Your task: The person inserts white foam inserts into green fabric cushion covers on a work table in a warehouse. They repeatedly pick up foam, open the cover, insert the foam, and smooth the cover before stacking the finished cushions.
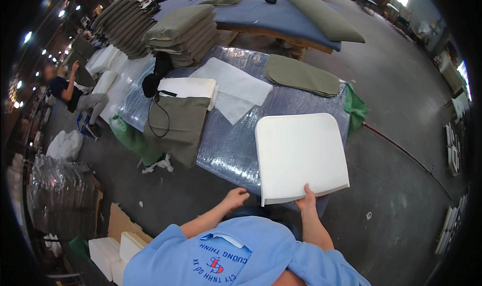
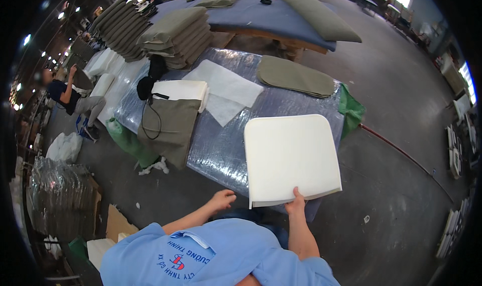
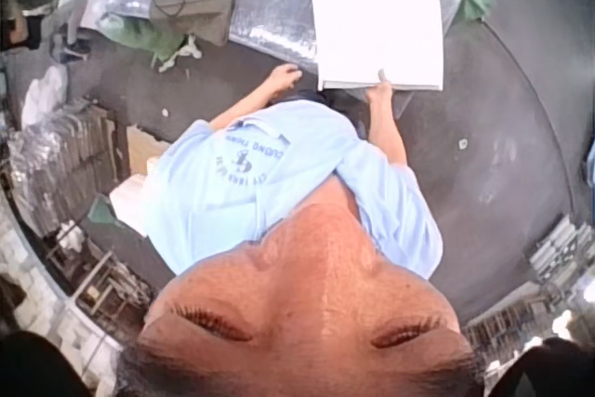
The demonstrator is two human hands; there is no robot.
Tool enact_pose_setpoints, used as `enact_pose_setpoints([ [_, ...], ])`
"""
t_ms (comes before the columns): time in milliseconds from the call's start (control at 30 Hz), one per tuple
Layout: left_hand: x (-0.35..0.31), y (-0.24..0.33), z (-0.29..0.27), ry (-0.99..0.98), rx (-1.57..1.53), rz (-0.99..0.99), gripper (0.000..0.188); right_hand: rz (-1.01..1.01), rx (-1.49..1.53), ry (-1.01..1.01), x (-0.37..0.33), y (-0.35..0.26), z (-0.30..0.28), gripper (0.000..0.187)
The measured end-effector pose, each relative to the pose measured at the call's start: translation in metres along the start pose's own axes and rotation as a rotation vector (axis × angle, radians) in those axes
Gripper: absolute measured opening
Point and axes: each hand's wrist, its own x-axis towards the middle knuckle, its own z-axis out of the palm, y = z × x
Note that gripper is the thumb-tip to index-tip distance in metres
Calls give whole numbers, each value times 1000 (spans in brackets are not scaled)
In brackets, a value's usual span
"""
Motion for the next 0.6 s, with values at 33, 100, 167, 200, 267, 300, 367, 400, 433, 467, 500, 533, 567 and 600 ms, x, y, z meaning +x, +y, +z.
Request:
enact_pose_setpoints([
  [33,0,-2,1,-29,18,-76,60,17,-55,-6,2,9,1,57],
  [100,8,4,3,-81,24,-119,69,9,-190,-8,-4,9,2,52],
  [167,20,18,8,-129,62,-153,82,61,-211,32,-11,1,4,50],
  [200,26,29,11,-118,26,-139,82,71,-185,13,-16,-1,6,50],
  [267,35,43,17,-145,-132,-130,78,69,-219,-42,-34,-5,17,51],
  [300,39,46,20,-199,-245,-130,74,125,-335,-22,-39,-13,15,52],
  [367,39,42,31,-183,-181,-70,67,245,-573,20,-46,-35,8,55],
  [400,43,42,38,-114,-1,6,62,331,-756,37,-40,-46,0,48],
  [433,45,40,45,-42,177,79,58,323,-907,17,-38,-57,-9,45],
  [467,46,41,49,-2,149,40,56,324,-1057,-23,-45,-69,-2,41],
  [500,42,45,55,26,119,3,53,317,-1206,-54,-54,-82,5,38],
  [533,36,46,61,53,88,-39,51,267,-1194,-75,-60,-94,12,30],
  [567,32,46,64,83,59,-64,51,204,-1250,-111,-54,-103,20,31],
  [600,31,46,66,118,29,-86,51,136,-1305,-153,-43,-115,29,32],
])
